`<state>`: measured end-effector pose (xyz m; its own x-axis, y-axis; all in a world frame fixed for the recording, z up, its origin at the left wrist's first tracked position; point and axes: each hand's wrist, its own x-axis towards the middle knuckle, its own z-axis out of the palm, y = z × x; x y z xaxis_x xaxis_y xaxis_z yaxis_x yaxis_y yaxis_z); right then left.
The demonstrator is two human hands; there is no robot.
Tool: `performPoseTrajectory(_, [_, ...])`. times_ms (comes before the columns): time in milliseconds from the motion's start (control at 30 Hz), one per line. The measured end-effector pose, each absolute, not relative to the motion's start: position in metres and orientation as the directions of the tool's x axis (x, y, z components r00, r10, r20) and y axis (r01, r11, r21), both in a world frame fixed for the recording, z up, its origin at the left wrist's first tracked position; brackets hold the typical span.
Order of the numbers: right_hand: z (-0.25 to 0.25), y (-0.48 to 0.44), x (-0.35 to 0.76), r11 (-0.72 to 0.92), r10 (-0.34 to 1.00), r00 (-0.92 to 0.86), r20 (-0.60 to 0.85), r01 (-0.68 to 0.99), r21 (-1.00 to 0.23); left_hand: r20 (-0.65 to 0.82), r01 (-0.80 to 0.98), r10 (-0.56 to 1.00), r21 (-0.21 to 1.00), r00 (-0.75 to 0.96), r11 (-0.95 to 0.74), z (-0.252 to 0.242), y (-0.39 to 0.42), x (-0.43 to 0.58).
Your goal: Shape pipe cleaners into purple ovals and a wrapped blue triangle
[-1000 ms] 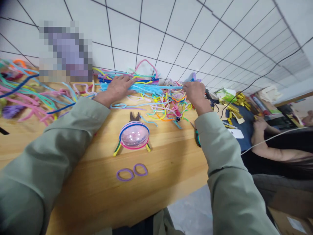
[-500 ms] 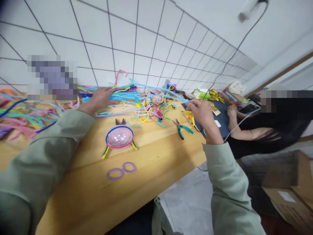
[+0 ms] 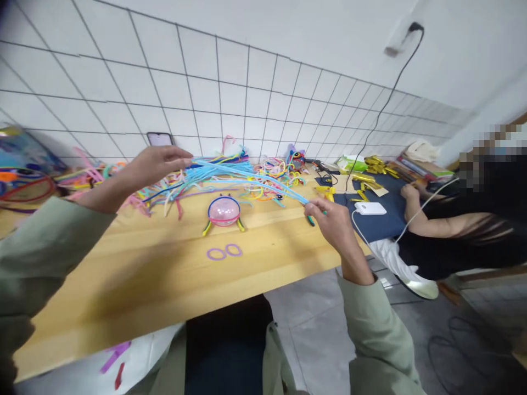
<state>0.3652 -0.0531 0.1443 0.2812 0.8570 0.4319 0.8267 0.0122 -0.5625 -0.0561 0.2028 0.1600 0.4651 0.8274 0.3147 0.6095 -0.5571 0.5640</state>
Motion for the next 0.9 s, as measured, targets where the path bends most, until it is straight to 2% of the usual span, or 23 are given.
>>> performPoseTrajectory(167, [0.143, -0.085, 0.337, 0.122, 0.902, 0.131, 0.411, 0.836, -0.535, 0.311, 0.54, 0.832, 0.646, 0.459, -0.539, 0.17, 0.081, -0.073])
performPoseTrajectory(300, [0.146, -0.107, 0.316, 0.202, 0.916, 0.011, 0.401, 0.851, -0.484, 0.233, 0.477, 0.816, 0.714, 0.529, -0.513, 0.172, 0.016, -0.07])
performPoseTrajectory(500, [0.137, -0.126, 0.288, 0.364, 0.898, -0.189, 0.397, 0.827, -0.429, 0.032, 0.305, 0.605, 0.842, 0.796, -0.446, 0.146, -0.028, -0.045])
performPoseTrajectory(600, [0.133, -0.125, 0.273, 0.396, 0.9, -0.244, 0.362, 0.806, -0.44, -0.012, 0.184, 0.41, 0.905, 0.912, -0.383, 0.119, -0.034, -0.027])
performPoseTrajectory(667, [0.132, -0.118, 0.267, 0.366, 0.912, -0.195, 0.36, 0.781, -0.505, -0.077, 0.167, 0.349, 0.957, 0.934, -0.236, 0.1, -0.034, -0.017])
performPoseTrajectory(733, [0.131, -0.107, 0.264, 0.311, 0.923, -0.057, 0.382, 0.697, -0.647, -0.149, 0.164, 0.379, 0.986, 0.913, -0.007, 0.086, -0.032, -0.009])
performPoseTrajectory(833, [0.121, -0.085, 0.259, 0.243, 0.931, 0.154, 0.33, 0.413, -0.878, -0.19, 0.067, 0.457, 0.96, 0.869, 0.27, 0.076, -0.03, 0.0])
performPoseTrajectory(900, [0.109, -0.073, 0.251, 0.186, 0.961, 0.158, 0.226, 0.234, -0.954, -0.222, 0.029, 0.473, 0.924, 0.853, 0.381, 0.076, -0.028, 0.007])
